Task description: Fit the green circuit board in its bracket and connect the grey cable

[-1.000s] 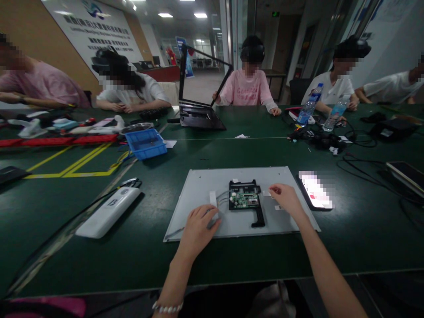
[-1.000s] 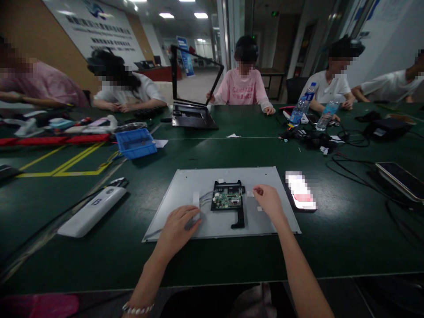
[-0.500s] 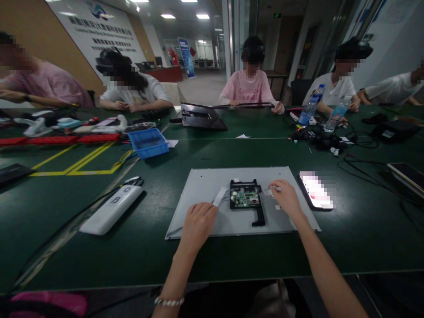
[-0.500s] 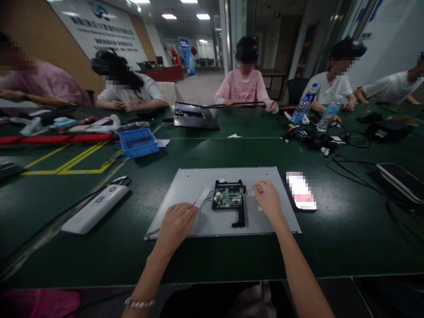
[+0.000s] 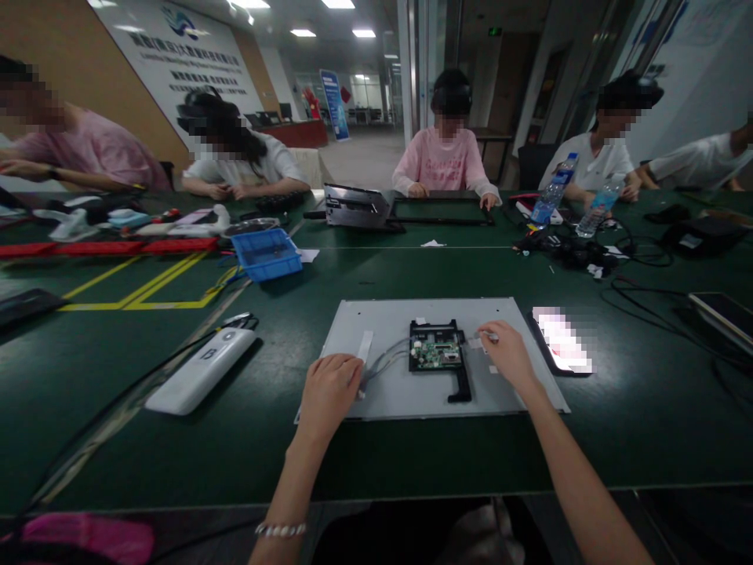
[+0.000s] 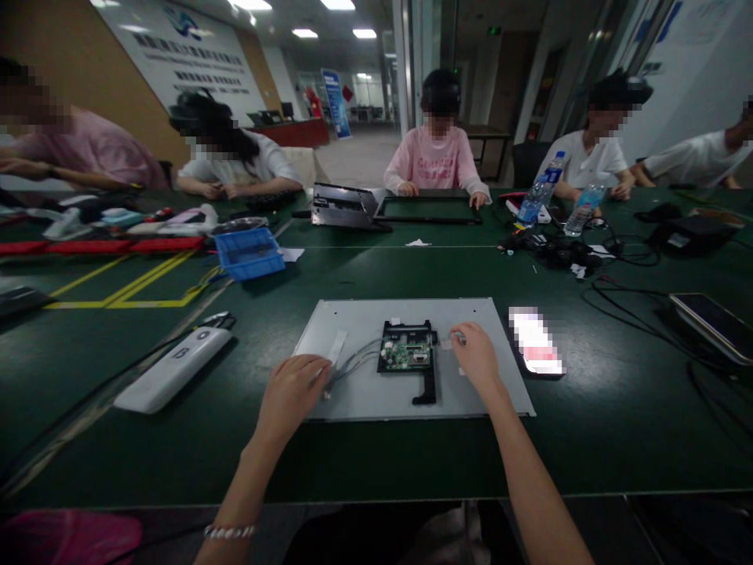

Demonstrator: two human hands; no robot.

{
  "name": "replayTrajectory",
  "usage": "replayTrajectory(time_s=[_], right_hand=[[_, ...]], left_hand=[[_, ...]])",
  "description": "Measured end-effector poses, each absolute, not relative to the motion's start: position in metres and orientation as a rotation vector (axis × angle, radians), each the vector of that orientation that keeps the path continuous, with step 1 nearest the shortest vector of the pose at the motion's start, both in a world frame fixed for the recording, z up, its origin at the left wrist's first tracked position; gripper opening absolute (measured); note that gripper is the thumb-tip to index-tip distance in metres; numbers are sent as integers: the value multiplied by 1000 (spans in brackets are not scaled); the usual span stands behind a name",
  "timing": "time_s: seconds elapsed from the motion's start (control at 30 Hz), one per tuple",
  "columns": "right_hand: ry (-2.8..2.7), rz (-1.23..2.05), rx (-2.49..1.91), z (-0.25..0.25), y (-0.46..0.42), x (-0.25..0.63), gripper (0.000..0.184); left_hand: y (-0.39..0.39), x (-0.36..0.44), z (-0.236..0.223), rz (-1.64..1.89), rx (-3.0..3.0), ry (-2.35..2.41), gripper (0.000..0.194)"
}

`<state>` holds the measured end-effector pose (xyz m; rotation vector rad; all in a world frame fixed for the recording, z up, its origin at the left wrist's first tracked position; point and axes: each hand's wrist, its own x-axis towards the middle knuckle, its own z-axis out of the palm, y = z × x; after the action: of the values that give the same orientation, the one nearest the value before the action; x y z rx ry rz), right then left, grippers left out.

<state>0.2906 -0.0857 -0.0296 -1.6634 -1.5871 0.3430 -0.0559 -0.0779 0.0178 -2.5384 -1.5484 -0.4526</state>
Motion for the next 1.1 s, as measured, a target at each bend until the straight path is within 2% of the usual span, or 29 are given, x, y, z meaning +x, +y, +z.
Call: replayTrajectory(time_s=[0.27, 0.5, 0.77, 1.1], right_hand=[[-1617, 365, -1617, -32, -83, 287, 20], [-1656, 379, -1606, -32, -82, 285, 20], [-1656, 364, -1605, -35, -81, 287, 20], [-1638, 383, -1626, -29, -84, 287, 21]], left_hand=[[-50, -7, 38, -510, -2654, -1436, 22], [-5, 62, 33, -177, -2747, -1303, 17], [12, 68, 19, -143, -2755, -1312, 24], [32, 67, 17, -317, -2734, -1374, 21]])
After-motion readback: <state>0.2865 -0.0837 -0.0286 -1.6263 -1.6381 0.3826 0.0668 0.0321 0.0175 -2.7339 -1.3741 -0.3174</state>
